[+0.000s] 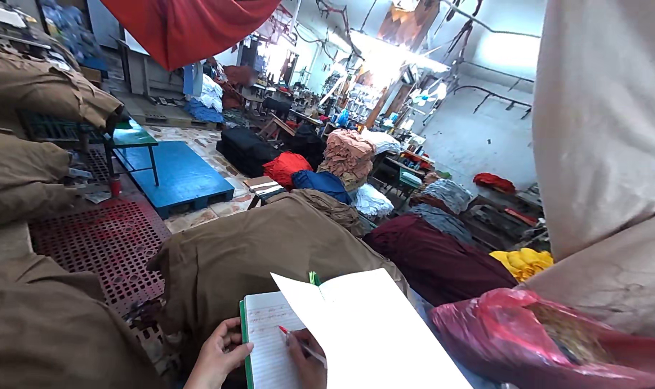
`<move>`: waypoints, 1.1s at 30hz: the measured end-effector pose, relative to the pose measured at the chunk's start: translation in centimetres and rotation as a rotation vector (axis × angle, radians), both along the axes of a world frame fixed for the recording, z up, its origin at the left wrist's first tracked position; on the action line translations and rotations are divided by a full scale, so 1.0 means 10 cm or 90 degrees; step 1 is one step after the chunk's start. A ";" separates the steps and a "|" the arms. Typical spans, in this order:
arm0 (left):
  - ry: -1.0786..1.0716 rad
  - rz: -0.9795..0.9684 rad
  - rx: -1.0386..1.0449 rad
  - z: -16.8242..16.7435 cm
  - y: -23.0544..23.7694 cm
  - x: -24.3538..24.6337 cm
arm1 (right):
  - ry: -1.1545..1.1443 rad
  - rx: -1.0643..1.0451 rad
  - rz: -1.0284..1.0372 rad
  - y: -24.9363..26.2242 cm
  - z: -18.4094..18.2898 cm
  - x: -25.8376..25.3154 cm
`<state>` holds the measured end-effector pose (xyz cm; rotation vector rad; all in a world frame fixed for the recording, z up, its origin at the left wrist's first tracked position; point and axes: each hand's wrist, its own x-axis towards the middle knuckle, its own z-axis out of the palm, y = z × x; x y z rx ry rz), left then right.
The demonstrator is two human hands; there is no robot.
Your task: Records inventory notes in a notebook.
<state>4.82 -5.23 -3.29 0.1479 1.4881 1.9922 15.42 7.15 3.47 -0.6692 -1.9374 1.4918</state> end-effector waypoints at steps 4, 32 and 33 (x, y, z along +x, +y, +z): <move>0.003 0.001 0.003 0.01 0.00 0.01 | -0.047 0.013 -0.008 -0.06 0.12 0.00; -0.007 0.004 0.002 0.02 0.00 0.01 | 0.003 0.146 0.007 0.44 -0.28 0.11; -0.009 0.004 0.001 0.03 0.00 0.01 | 0.001 0.126 0.021 0.44 -0.23 0.09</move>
